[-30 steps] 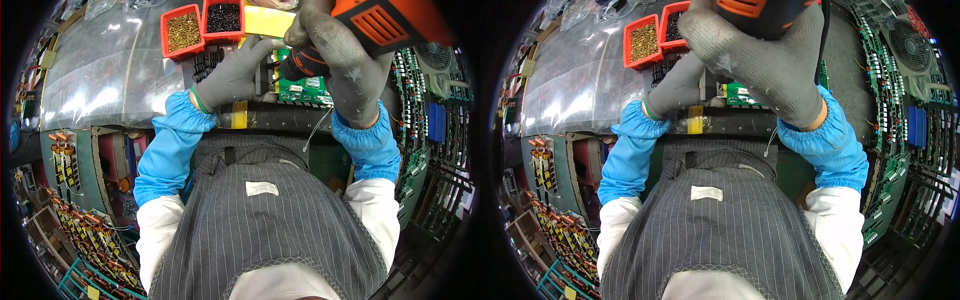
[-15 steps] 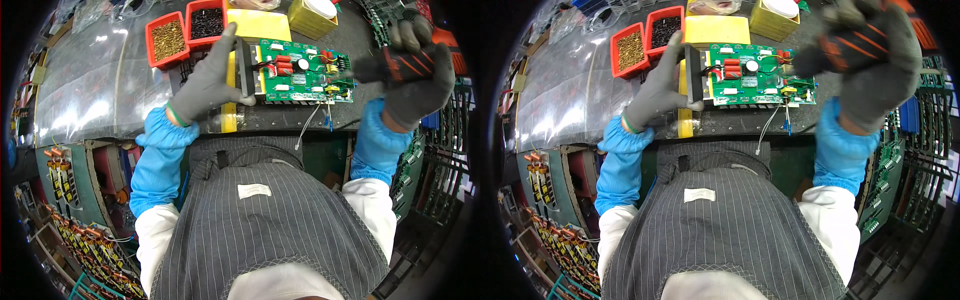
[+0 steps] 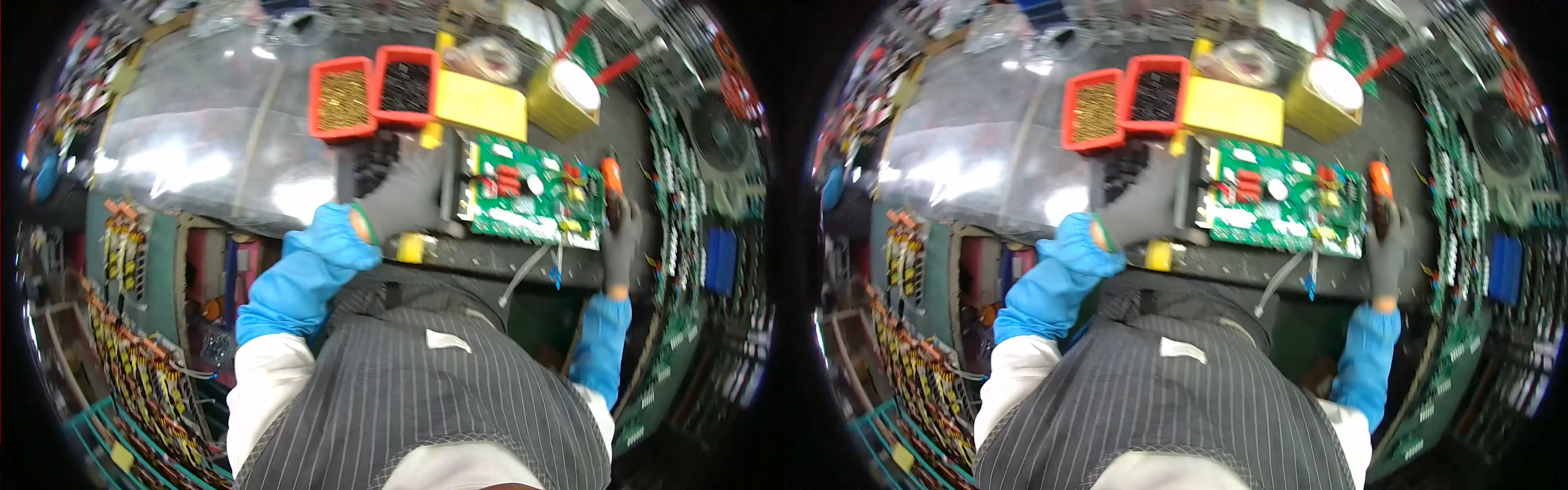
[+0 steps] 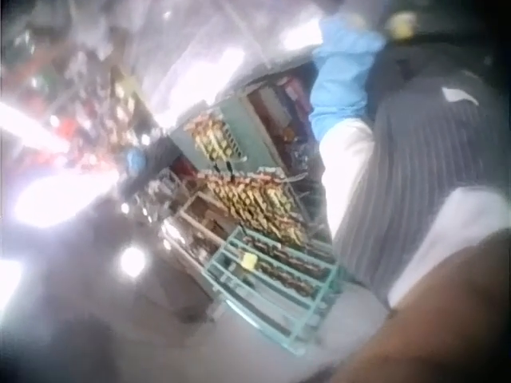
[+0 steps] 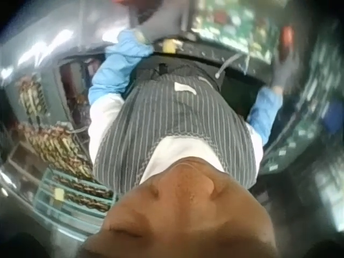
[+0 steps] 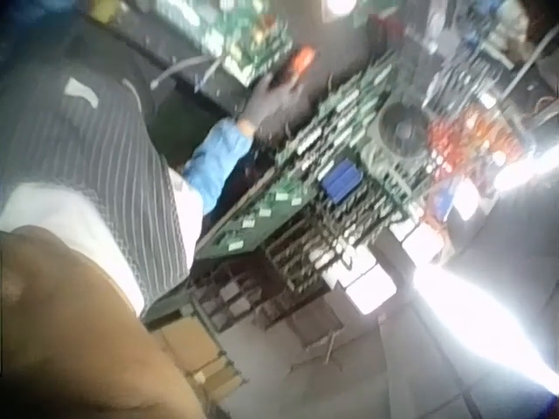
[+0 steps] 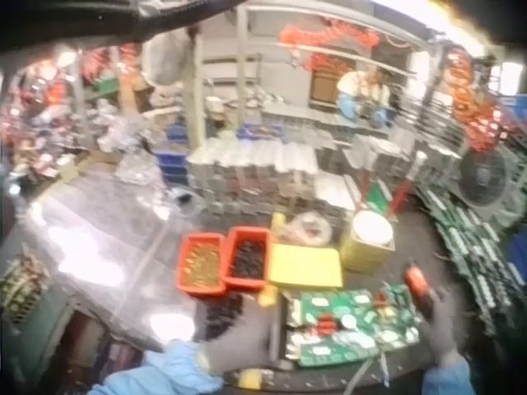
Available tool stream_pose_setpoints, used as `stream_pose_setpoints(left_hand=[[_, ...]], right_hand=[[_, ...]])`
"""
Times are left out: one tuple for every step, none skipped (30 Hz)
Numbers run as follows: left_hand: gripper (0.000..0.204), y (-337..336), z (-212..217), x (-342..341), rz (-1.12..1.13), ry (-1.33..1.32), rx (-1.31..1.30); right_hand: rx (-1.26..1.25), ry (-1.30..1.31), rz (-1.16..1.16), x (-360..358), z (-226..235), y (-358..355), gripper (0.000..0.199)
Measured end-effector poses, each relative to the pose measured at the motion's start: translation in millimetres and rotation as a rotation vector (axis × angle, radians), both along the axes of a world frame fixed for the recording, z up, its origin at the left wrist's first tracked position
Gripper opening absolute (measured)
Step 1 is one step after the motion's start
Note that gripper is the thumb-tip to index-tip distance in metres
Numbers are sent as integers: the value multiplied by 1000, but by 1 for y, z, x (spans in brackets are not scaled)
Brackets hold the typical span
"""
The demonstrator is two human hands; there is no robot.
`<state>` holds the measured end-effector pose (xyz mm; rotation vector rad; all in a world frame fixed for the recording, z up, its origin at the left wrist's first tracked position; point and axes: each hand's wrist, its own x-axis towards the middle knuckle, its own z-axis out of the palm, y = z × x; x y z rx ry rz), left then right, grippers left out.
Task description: Assemble an electronic component by applying thermal paste, installing an insulation sheet, and mounting a printed circuit board using screws and an electric screwdriver.
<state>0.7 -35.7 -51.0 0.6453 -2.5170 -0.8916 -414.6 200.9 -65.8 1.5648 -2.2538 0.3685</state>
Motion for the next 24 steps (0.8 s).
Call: stream_pose_setpoints(left_hand=[[111, 1, -6, -4, 22, -9, -27], [114, 5, -5, -6, 41, -21, -47], [117, 9, -7, -7, 60, -29, -66], [120, 10, -11, -8, 31, 34, -15], [123, 10, -17, -8, -3, 102, 36], [126, 12, -24, -10, 27, 96, 54], [128, 16, -27, -11, 55, 94, 75], [126, 20, -16, -10, 70, 98, 11], [123, 24, -7, -10, 104, 62, -2], [122, 29, 0, -12, 99, 29, -31], [121, 32, 6, -11, 97, 1, -54], [121, 38, 10, -8, 116, -18, -47], [120, 46, 15, -7, 133, -36, -30], [117, 49, 22, -2, 122, -13, -30], [117, 48, 22, 5, 145, 3, -26], [116, 49, 22, 14, 147, 61, 4], [114, 51, 21, 25, 139, 114, 34], [112, 52, 22, 40, 188, 82, -21], [113, 56, 28, 61, 235, 245, 13], [114, 50, 18, 74, 223, 368, -142], [116, 47, 7, 88, 214, 487, -297], [116, 49, 23, 99, 196, 484, -286], [108, 58, 50, 111, 244, 816, 486], [101, 63, 64, 127, 284, 1081, 1285]], right_hand=[[10, -14, 64, 14, -1, 3, 59], [-29, -415, 94, 27, -11, 2, 58], [-49, -813, 133, 39, -24, 3, 56], [-39, -847, 103, 49, -34, 11, 54], [-28, -876, 69, 56, -44, 19, 51], [-60, -910, 45, 59, -50, 22, 50], [-91, -942, 18, 58, -57, 25, 49], [-133, -979, 29, 53, -65, 27, 49], [-169, -1013, 40, 49, -71, 25, 48], [-223, -1035, 55, 58, -68, 20, 45], [-271, -1052, 70, 67, -61, 14, 43], [-318, -1079, 104, 65, -65, 14, 44], [-276, -1050, 79, 48, -80, 24, 46], [-339, -1003, 81, 43, -88, 29, 47], [-399, -957, 85, 48, -87, 26, 48], [-465, -1031, 52, 52, -83, 25, 48], [-452, -1025, 63, 69, -66, 19, 48], [-493, -1055, 100, 88, -41, 5, 50], [-534, -1090, 130, 102, -18, -8, 52], [-486, -1163, 163, 108, -4, -19, 53], [-465, -1151, 193, 118, 11, -32, 52], [-377, -1138, 240, 105, 5, -43, 50], [-419, -1318, 371, 163, 54, -69, 48], [-337, -1344, 484, 178, 64, -94, 48]])
